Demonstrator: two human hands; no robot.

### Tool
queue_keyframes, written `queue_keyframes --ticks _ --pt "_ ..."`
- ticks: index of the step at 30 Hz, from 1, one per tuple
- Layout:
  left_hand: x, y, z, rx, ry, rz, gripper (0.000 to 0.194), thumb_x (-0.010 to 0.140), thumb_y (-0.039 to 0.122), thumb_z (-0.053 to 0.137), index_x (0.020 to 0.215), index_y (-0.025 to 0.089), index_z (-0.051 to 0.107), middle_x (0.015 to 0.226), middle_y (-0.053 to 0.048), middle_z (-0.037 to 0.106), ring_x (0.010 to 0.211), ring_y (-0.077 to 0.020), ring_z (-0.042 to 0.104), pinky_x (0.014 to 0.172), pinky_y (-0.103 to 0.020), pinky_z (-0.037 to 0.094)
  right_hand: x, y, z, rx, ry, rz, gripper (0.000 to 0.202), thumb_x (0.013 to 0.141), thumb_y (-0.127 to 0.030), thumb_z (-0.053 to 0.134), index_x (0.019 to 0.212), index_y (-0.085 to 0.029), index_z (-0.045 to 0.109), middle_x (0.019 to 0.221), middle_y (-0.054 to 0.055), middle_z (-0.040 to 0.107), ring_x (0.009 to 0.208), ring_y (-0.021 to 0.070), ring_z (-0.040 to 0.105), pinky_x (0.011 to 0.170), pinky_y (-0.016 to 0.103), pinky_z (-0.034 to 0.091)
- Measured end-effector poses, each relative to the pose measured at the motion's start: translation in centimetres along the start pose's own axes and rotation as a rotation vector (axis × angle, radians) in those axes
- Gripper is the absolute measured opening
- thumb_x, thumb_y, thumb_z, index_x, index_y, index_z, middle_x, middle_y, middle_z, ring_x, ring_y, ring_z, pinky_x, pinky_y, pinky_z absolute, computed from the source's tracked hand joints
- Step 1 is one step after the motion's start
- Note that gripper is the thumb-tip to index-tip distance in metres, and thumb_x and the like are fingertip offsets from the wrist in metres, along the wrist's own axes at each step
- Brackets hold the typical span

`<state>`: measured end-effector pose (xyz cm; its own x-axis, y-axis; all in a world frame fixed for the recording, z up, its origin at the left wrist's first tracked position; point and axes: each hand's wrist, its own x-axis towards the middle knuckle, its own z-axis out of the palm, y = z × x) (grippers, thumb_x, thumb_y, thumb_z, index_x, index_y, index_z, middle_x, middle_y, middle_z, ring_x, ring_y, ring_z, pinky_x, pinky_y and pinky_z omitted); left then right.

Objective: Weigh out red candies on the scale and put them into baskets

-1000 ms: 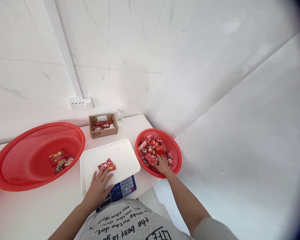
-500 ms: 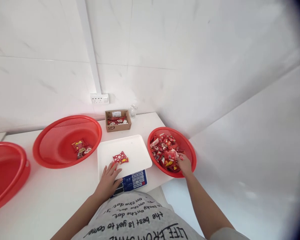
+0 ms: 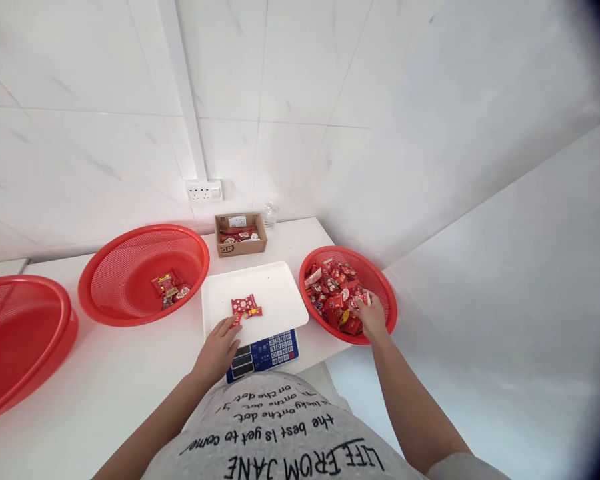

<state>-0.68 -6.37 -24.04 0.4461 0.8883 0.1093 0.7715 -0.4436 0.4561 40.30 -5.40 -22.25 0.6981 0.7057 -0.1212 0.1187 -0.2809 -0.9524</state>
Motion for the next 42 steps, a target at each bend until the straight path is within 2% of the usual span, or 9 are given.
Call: queue_keyframes --ticks 8,12,18,22,25,29,33,38,42 --pt "0.1 0.7 -0.1 -0.030 -0.024 -0.004 0.031 0.085 0.025 0.045 0.112 0.021 0.060 0.130 -0.008 0.055 0.113 -0.0234 0.054 0.094 -0.042 0.047 -1.5 -2.5 0.7 -0.110 0.070 -0.031 0.045 0.069 -0.039 0.056 0.111 -0.021 0.053 0.107 0.006 0.063 0.085 0.0181 0.063 0.069 0.029 0.056" --pt "0.3 1.5 -0.1 -0.036 -0.034 0.007 0.032 0.086 0.024 0.043 0.114 0.022 0.059 0.125 -0.008 0.058 0.111 -0.0222 0.055 0.093 -0.041 0.048 -3.7 -3.8 3.4 -0.102 -0.129 -0.042 0.043 0.069 -0.040 0.057 0.108 -0.021 0.056 0.102 0.005 0.065 0.080 0.0187 0.063 0.068 0.031 0.055" --pt "1.5 2.2 0.9 0.037 0.032 0.099 0.032 0.086 0.026 0.046 0.115 0.022 0.058 0.128 -0.009 0.056 0.119 -0.0253 0.049 0.099 -0.047 0.042 -8.7 -4.4 10.4 0.008 -0.571 0.017 0.047 0.069 -0.037 0.061 0.112 -0.020 0.054 0.107 0.008 0.063 0.087 0.0189 0.063 0.071 0.034 0.055" --pt "2.7 1.6 1.7 0.107 -0.024 0.053 0.043 0.083 0.029 0.051 0.125 0.020 0.052 0.140 -0.012 0.043 0.128 -0.0291 0.040 0.102 -0.048 0.039 -9.0 -3.9 12.1 -0.097 -0.631 -0.117 0.048 0.071 -0.033 0.060 0.117 -0.021 0.053 0.121 0.011 0.057 0.103 0.0207 0.058 0.087 0.039 0.049" --pt "3.5 1.3 1.8 0.116 -0.035 0.026 0.047 0.084 0.031 0.050 0.129 0.019 0.048 0.142 -0.012 0.040 0.130 -0.0291 0.037 0.103 -0.048 0.036 -6.9 -3.4 10.9 -0.151 -0.531 -0.255 0.043 0.074 -0.032 0.055 0.116 -0.021 0.054 0.123 0.009 0.057 0.108 0.0209 0.056 0.096 0.041 0.043" --pt "4.5 1.8 1.6 0.122 -0.007 0.066 0.047 0.087 0.034 0.047 0.131 0.019 0.046 0.141 -0.012 0.043 0.131 -0.0276 0.036 0.105 -0.046 0.034 -3.4 -2.1 7.2 -0.341 -0.321 -0.335 0.042 0.076 -0.031 0.050 0.115 -0.018 0.056 0.120 0.011 0.058 0.114 0.0231 0.051 0.102 0.041 0.037" --pt "6.0 3.0 2.1 0.149 -0.015 0.178 0.051 0.086 0.038 0.049 0.135 0.026 0.042 0.146 -0.007 0.036 0.136 -0.0304 0.026 0.108 -0.050 0.028 -0.6 0.4 3.4 -0.559 -0.141 -0.294 0.046 0.076 -0.029 0.049 0.118 -0.013 0.054 0.121 0.015 0.057 0.118 0.0264 0.048 0.102 0.043 0.034" --pt "7.8 3.0 3.0 0.203 -0.083 0.241 0.046 0.088 0.031 0.045 0.134 0.030 0.044 0.145 -0.003 0.039 0.136 -0.0309 0.025 0.108 -0.054 0.024 1.3 3.4 0.6 -0.577 -0.153 -0.059 0.051 0.071 -0.031 0.058 0.118 -0.013 0.053 0.120 0.014 0.058 0.116 0.0274 0.051 0.099 0.044 0.037" --pt "8.2 2.4 3.1 0.193 -0.072 0.260 0.044 0.090 0.029 0.042 0.134 0.032 0.044 0.144 -0.001 0.040 0.136 -0.0280 0.026 0.109 -0.052 0.025 1.6 4.2 0.4 -0.603 -0.270 -0.051 0.051 0.066 -0.032 0.065 0.114 -0.016 0.057 0.117 0.013 0.061 0.114 0.0296 0.053 0.098 0.045 0.037"
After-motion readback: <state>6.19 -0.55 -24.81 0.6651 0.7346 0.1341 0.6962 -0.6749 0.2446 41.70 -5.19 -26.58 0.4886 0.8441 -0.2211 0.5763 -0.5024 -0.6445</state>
